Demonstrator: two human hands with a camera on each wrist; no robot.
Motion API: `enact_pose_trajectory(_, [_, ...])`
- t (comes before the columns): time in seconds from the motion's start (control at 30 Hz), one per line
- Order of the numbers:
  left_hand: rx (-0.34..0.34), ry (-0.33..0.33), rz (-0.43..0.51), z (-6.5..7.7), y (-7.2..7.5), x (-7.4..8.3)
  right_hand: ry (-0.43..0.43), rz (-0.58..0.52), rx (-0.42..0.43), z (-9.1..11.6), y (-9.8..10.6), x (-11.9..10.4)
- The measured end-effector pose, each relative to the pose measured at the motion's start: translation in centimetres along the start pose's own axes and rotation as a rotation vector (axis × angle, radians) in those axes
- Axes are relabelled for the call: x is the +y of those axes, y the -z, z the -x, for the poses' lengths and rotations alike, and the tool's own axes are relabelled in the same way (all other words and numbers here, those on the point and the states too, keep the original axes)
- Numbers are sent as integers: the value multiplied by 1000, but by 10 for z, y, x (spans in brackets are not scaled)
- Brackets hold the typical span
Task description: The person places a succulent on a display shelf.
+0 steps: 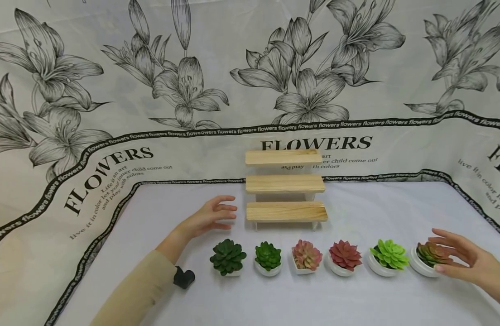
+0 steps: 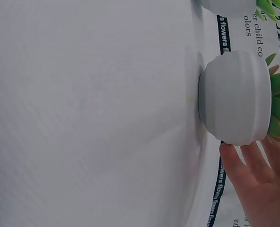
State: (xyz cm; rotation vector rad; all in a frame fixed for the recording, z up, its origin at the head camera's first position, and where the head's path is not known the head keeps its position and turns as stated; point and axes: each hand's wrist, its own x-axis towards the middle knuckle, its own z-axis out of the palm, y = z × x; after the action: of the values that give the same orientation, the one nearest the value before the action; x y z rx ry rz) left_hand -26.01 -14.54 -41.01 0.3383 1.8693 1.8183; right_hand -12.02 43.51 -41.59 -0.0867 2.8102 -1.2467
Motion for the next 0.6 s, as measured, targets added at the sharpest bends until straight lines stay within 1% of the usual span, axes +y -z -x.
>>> enact_pose_trajectory(0.17, [-10, 13, -26, -5, -6, 1, -30, 6, -32, -3, -1, 3])
enact_pose_trajectory(0.3, [-45, 13, -25, -8, -10, 0, -45, 10, -29, -5, -1, 4])
enact_pose_trajectory(0.43, [-74, 15, -9, -12, -15, -2, -87, 21, -39, -6, -1, 7])
enact_pose_trajectory(0.6, [-57, 46, 11, -16, -20, -4, -168, 10, -82, -9, -1, 9])
